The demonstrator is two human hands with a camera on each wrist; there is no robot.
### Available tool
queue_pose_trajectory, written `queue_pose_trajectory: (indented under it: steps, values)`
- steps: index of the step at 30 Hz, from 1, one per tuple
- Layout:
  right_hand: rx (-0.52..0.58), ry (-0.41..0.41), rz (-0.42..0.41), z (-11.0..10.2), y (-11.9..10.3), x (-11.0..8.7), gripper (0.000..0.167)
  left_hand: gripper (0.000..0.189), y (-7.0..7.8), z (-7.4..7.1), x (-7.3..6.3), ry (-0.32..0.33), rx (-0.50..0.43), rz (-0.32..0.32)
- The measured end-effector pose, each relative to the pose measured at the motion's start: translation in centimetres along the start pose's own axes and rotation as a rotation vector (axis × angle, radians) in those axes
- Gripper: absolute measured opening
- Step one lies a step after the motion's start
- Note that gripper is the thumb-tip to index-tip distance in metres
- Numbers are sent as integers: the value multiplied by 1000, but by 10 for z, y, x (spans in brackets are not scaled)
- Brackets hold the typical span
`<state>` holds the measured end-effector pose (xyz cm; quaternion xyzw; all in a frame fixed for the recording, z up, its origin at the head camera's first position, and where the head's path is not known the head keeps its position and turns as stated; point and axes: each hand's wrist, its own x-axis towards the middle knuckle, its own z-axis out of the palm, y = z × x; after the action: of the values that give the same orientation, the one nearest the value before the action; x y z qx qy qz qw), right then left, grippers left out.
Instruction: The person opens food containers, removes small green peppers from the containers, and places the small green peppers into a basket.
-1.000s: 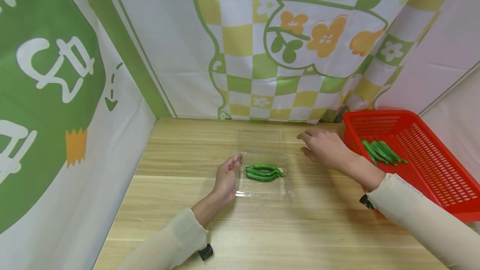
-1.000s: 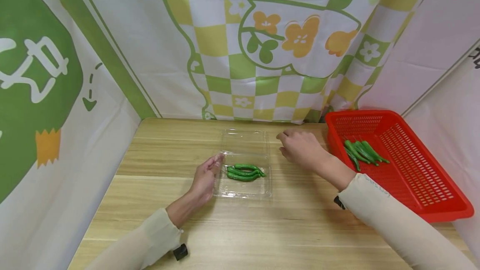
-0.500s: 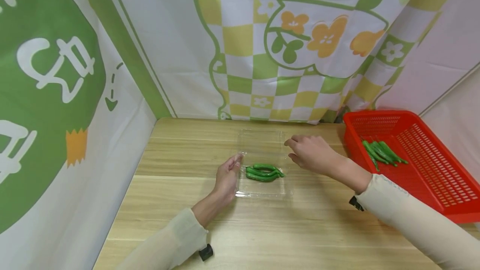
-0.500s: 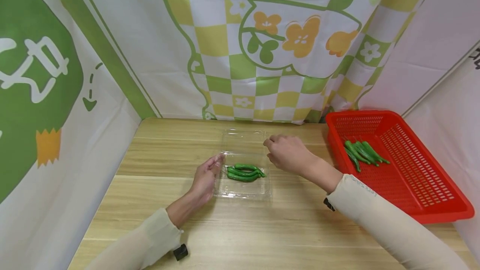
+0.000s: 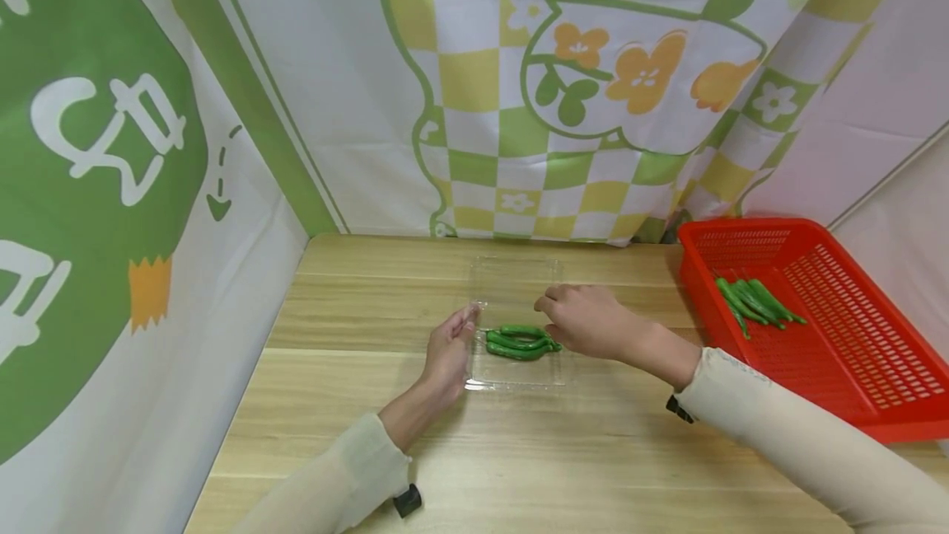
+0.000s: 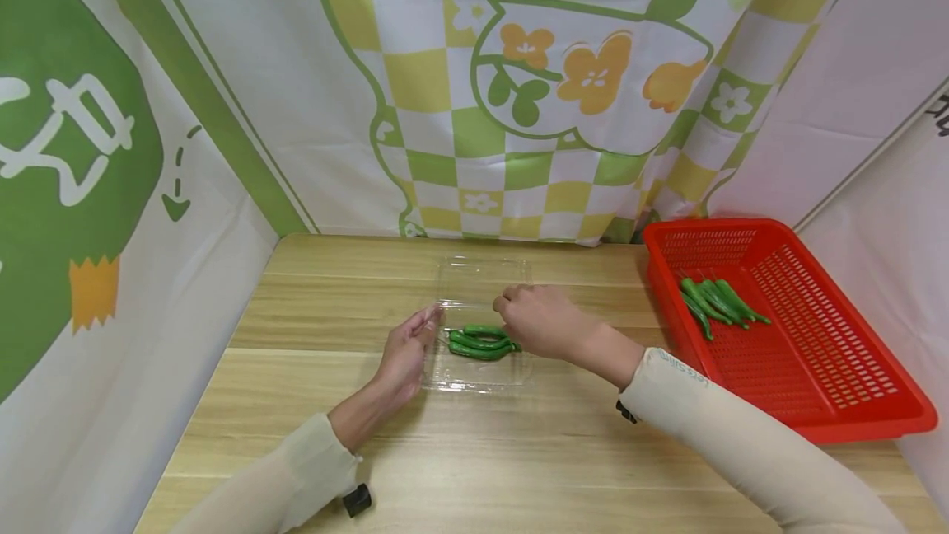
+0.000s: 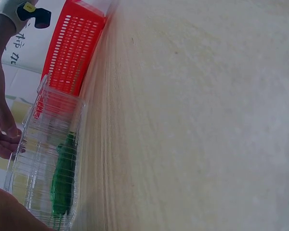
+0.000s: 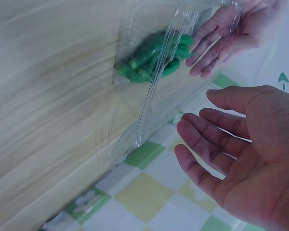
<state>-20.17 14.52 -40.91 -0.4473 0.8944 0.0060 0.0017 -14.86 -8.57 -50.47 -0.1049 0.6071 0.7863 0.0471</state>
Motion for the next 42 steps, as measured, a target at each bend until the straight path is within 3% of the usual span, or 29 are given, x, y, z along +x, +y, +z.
queue_pose_trajectory:
  steps: [10,25,42]
  values:
    - [13,-39,-78,13,-14,11,20,48,0,0,0,1,0,1]
    - [79,-141,-65,32,-29,28,15,47,1,0,0,10,4,4]
    - [70,-121,-43,49,-39,33,12,47,0,0,0,9,8,-5]
